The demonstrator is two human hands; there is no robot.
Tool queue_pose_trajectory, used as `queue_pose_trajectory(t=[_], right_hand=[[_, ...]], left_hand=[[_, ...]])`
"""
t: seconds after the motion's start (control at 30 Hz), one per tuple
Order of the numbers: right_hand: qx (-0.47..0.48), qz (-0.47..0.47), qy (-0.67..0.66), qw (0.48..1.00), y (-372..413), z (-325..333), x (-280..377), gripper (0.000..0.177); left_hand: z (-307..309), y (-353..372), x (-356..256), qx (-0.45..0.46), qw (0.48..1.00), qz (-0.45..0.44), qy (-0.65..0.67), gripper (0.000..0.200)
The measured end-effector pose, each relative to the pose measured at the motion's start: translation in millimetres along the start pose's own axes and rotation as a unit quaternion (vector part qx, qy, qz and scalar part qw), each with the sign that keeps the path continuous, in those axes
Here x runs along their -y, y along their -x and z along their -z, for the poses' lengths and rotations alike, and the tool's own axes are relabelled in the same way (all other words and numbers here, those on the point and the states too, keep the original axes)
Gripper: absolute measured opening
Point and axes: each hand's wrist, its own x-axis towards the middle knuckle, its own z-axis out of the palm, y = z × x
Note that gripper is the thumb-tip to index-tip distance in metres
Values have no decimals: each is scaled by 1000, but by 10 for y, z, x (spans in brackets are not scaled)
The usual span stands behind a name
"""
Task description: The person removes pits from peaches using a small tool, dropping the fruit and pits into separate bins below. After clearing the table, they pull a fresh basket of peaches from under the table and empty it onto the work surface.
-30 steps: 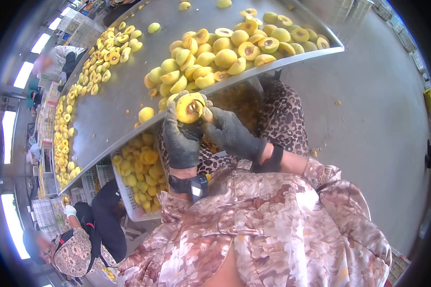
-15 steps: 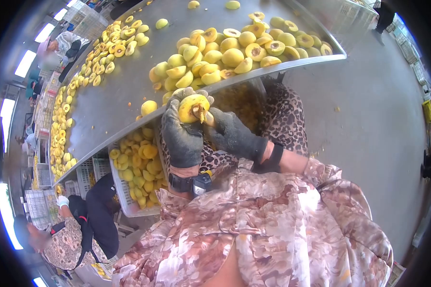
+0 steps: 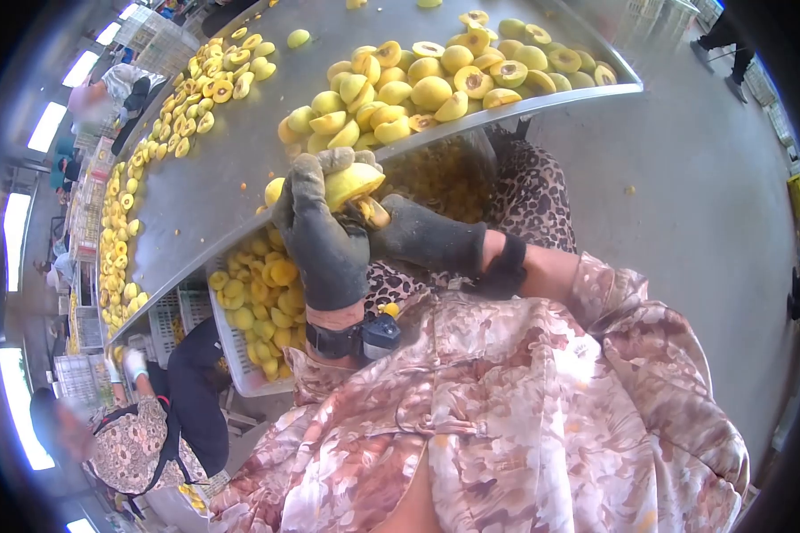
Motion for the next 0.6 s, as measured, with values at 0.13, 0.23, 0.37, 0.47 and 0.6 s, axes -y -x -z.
queue_pose_trajectory(t=[0.13, 0.23, 0.37, 0.47, 0.6], right_hand=[[97, -49, -41, 993, 95, 97, -30, 14], [116, -63, -90, 987, 82, 136, -131, 16], [149, 107, -47, 982, -240, 217, -442, 31], [165, 127, -177, 962, -203, 120, -519, 33], [39, 280, -10, 959, -237, -83, -513, 34]], left_hand=[[-109, 29, -62, 22, 995, -71, -71, 40], [-141, 18, -135, 24, 991, 106, 81, 43], [-91, -31, 10, 118, 992, 5, 44, 44], [-78, -83, -73, 200, 906, -259, -267, 45], [0, 61, -28, 30, 988, 137, 56, 43]])
